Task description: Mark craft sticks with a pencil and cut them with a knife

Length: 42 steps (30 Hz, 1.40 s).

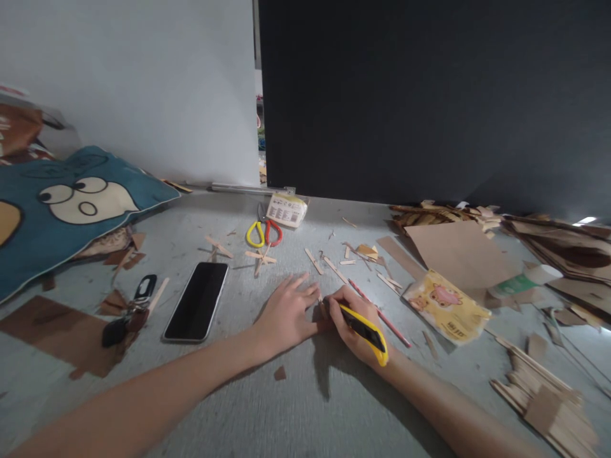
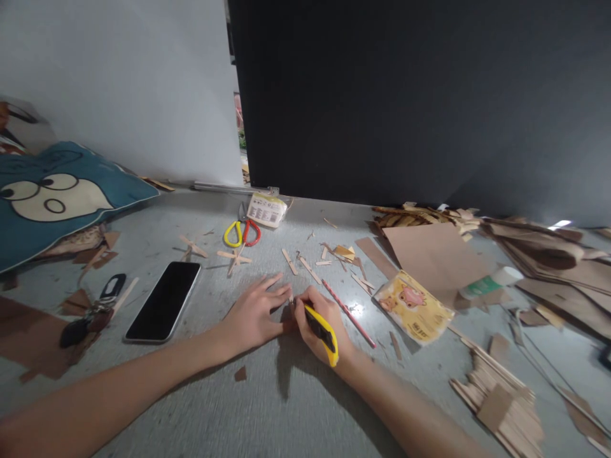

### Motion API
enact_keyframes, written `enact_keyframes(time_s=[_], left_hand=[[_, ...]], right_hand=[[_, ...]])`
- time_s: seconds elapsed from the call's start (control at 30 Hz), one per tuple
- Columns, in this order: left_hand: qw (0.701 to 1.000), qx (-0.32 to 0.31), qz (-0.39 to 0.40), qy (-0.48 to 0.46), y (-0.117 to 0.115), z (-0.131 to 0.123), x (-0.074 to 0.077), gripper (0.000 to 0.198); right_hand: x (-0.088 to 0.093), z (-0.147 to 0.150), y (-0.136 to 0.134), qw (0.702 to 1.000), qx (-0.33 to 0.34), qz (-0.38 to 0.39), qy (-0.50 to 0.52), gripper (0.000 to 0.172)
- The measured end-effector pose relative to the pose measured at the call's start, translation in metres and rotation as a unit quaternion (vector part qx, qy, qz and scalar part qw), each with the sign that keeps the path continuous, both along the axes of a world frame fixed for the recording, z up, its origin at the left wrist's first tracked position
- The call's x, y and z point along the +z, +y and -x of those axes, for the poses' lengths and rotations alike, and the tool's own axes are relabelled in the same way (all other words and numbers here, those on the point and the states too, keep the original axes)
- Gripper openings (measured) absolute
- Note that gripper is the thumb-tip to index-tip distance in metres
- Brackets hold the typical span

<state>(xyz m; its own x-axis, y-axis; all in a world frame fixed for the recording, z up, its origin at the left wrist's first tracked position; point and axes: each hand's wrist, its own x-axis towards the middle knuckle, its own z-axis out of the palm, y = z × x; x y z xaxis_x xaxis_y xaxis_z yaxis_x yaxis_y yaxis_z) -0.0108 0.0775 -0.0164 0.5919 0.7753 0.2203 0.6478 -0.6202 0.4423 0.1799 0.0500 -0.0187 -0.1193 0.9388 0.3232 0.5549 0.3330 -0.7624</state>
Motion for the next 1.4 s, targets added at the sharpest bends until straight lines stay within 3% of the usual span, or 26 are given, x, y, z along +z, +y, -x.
enact_keyframes(time_s=[0.97,1.13,1.4], left_hand=[[1.000,-0.003,0.006,0.003,0.003,-0.002,-0.003,0.047],[1.000,0.000,0.002,0.014,0.003,-0.002,-0.001,0.052],[1.000,0.005,-0.003,0.009,0.002,-0.002,-0.001,0.052]], right_hand=[[0.002,0.002,0.009,0.999,0.020,0.035,0.024,0.025],[0.006,-0.002,0.016,0.989,0.012,0.116,0.089,0.029],[0.002,-0.004,0.025,0.932,0.038,0.246,0.265,0.024]])
